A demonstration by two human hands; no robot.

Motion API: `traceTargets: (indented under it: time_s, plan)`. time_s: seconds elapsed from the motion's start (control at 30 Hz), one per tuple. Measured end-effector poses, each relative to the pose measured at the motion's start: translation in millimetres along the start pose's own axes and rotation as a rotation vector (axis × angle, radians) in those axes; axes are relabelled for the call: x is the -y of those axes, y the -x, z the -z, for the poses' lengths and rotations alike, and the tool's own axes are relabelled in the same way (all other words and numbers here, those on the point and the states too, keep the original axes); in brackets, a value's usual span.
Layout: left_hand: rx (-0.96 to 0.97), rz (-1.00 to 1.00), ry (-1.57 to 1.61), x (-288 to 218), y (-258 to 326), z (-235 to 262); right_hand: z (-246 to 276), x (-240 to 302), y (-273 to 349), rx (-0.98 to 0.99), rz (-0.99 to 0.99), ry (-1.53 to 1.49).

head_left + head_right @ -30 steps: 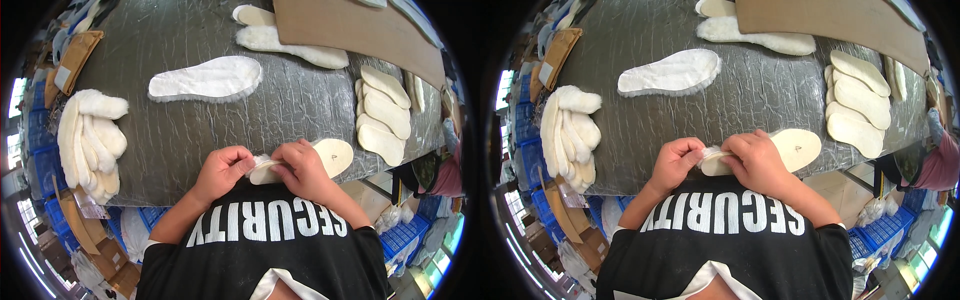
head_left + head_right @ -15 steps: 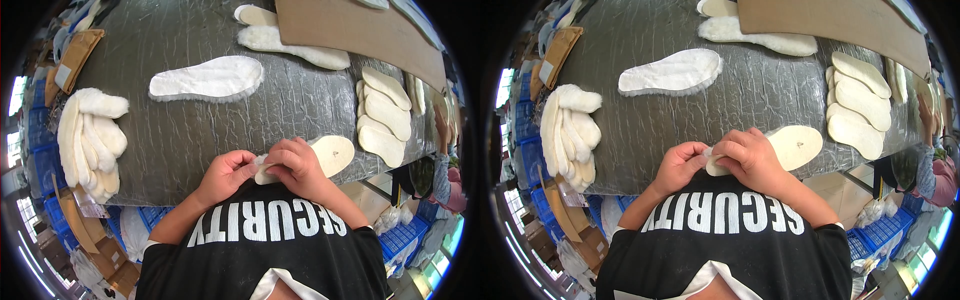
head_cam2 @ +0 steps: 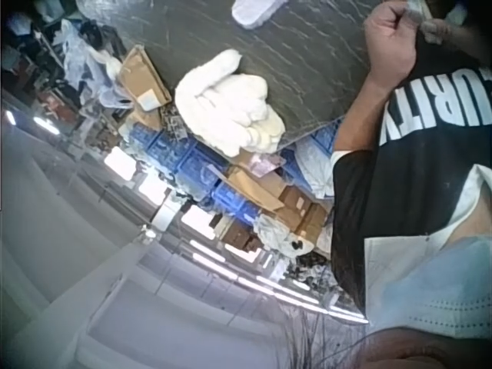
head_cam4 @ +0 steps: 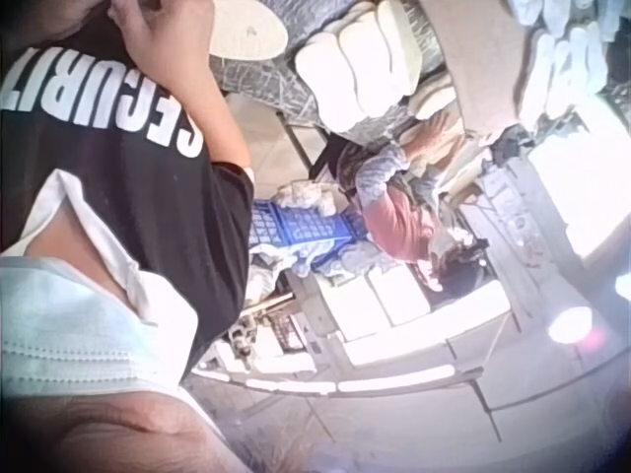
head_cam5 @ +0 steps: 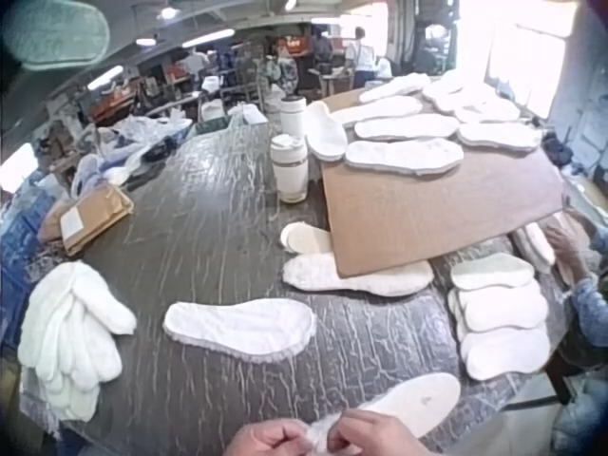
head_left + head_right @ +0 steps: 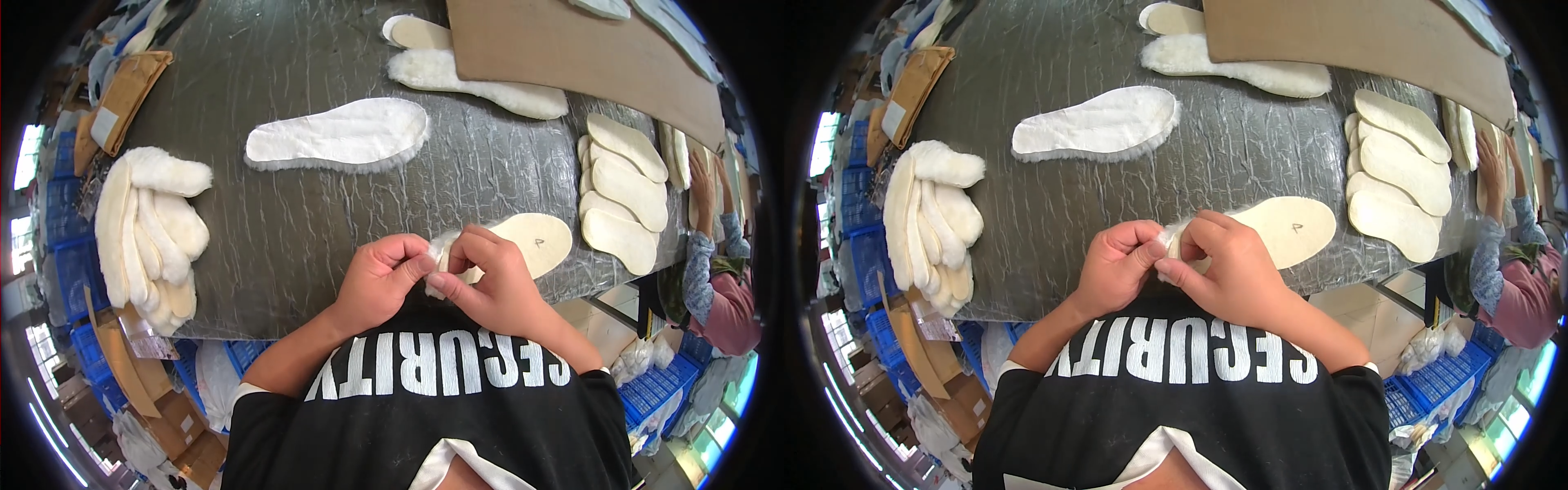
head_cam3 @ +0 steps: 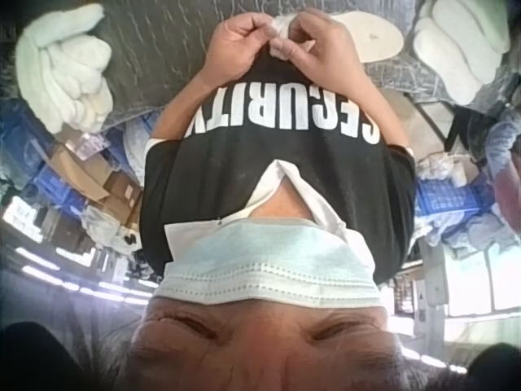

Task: Manually assembling or checking shoe insole components by layering foam and fabric pieces.

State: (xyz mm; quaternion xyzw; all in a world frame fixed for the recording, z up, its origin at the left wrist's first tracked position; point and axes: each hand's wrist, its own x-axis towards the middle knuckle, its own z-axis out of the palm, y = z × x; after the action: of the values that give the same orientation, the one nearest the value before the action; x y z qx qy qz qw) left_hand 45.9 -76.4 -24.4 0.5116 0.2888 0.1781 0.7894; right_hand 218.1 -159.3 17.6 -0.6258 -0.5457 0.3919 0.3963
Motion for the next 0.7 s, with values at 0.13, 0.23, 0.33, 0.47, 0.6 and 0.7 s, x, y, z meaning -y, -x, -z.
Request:
traceTargets:
  time_s: [0.13,0.23,0.33,0.47,0.6,0.7]
  plan:
    - [0.044,-0.061,0.05,10,-1,1,-2,-8,4,0.024,-0.042,-0.126]
    - [0.006,0.164,0.386,10,-1,-3,-5,-12,5,-0.005,-0.144,-0.238]
    - [-0.058,0.198,0.416,2,-1,-5,-8,-15,4,-0.046,-0.131,-0.217]
    - [0.156,0.035,-0.058,2,3,10,-12,-17,3,-0.068,-0.069,-0.211]
    - [0.081,0.115,-0.038,4,5,5,-16,-19,6,-0.06,-0.035,-0.129]
    - [0.097,0.09,0.16,16,3,5,-19,-21,6,-0.069,-0.08,-0.15]
